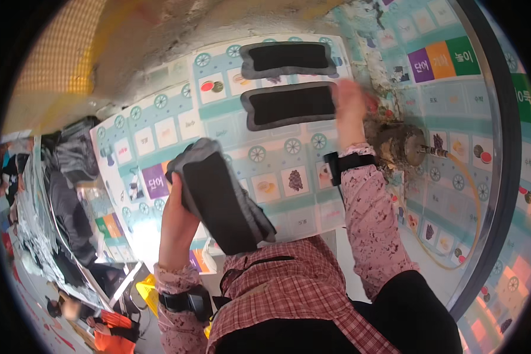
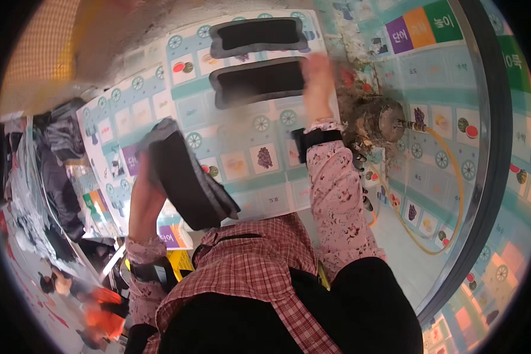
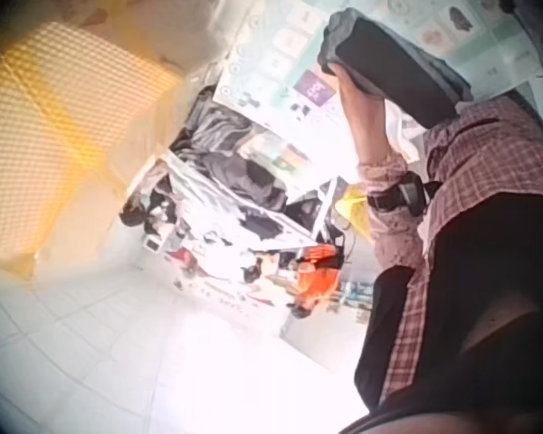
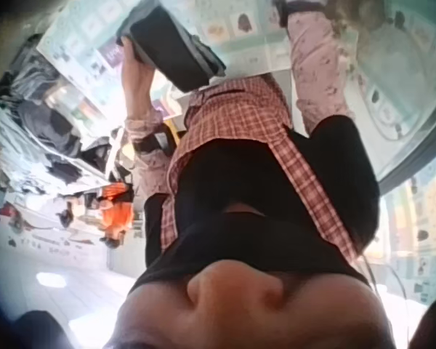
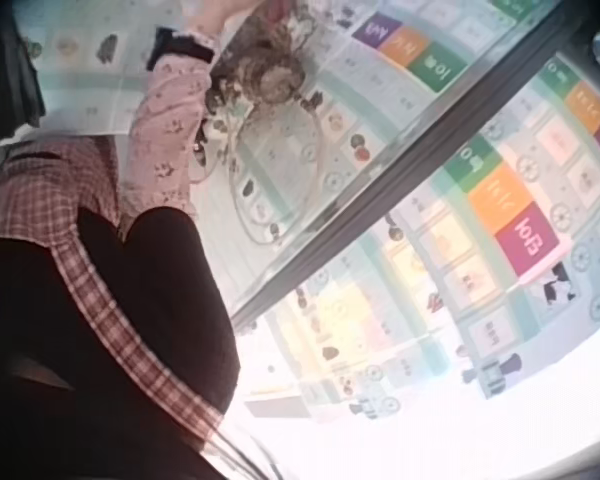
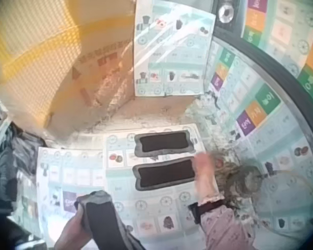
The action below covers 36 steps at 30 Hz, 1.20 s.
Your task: Apply adhesive to fabric components using a glue gun and assemble them onto a template in a workshop environment.
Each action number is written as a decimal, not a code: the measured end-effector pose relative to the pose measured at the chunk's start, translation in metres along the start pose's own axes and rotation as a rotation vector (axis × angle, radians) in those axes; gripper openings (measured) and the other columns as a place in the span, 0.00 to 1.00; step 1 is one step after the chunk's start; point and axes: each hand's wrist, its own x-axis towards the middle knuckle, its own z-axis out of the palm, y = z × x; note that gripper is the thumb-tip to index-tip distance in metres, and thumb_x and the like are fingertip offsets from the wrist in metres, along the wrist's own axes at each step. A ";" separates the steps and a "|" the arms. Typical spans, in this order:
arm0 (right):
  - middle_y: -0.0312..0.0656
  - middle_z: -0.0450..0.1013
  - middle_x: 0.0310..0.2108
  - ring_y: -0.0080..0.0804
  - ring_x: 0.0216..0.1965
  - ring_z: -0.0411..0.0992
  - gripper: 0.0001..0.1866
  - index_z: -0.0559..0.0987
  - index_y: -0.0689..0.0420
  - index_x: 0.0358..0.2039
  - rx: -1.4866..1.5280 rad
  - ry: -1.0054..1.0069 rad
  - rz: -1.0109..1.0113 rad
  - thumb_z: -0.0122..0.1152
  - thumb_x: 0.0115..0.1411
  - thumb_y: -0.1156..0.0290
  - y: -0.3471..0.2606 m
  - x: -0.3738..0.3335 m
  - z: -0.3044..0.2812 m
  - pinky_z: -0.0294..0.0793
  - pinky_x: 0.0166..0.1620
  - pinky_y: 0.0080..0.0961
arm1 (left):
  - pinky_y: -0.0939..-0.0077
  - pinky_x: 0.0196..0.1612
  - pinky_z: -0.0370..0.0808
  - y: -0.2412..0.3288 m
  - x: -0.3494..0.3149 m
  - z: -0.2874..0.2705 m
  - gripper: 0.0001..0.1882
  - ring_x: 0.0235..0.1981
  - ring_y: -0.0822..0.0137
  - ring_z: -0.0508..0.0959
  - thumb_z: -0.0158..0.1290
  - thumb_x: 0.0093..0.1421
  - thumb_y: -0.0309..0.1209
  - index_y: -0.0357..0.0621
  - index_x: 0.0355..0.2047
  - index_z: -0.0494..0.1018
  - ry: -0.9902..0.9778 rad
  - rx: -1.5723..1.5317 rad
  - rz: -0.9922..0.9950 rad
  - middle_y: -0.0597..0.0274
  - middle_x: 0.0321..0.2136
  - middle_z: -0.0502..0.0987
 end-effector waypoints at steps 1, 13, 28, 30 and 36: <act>0.47 0.70 0.40 0.34 0.47 0.67 0.18 0.68 0.64 0.46 0.011 -0.021 0.028 0.49 0.61 0.64 -0.004 -0.001 -0.001 0.67 0.49 0.28 | 0.68 0.58 0.62 0.001 0.000 0.002 0.25 0.55 0.64 0.66 0.35 0.66 0.44 0.38 0.57 0.57 -0.013 -0.026 0.006 0.58 0.54 0.66; 0.44 0.68 0.38 0.31 0.40 0.68 0.16 0.73 0.57 0.44 -1.243 -0.798 -0.829 0.60 0.54 0.73 -0.083 -0.215 0.078 0.68 0.38 0.24 | 0.73 0.49 0.69 -0.007 -0.018 0.031 0.21 0.49 0.69 0.71 0.35 0.67 0.40 0.38 0.53 0.62 -0.119 0.164 -0.031 0.61 0.48 0.70; 0.44 0.76 0.35 0.26 0.37 0.73 0.21 0.75 0.64 0.41 -0.844 -0.556 0.128 0.67 0.50 0.65 -0.124 -0.305 0.063 0.73 0.38 0.21 | 0.70 0.53 0.65 -0.010 -0.007 -0.071 0.23 0.48 0.64 0.70 0.39 0.66 0.40 0.34 0.52 0.63 0.093 0.198 0.298 0.56 0.47 0.70; 0.39 0.75 0.35 0.25 0.36 0.73 0.20 0.74 0.63 0.42 -0.518 -0.335 0.151 0.65 0.51 0.67 -0.112 -0.266 0.037 0.73 0.37 0.21 | 0.67 0.55 0.65 0.031 0.004 -0.140 0.23 0.50 0.61 0.70 0.37 0.66 0.42 0.36 0.52 0.63 0.077 0.297 0.465 0.55 0.47 0.70; 0.34 0.73 0.38 0.22 0.36 0.70 0.18 0.74 0.57 0.43 -0.336 0.005 0.242 0.65 0.52 0.67 -0.033 -0.173 -0.027 0.71 0.32 0.19 | 0.90 0.15 0.56 0.065 -0.046 -0.101 0.21 0.14 0.83 0.59 0.37 0.66 0.43 0.40 0.49 0.66 -0.076 0.467 0.365 0.73 0.21 0.65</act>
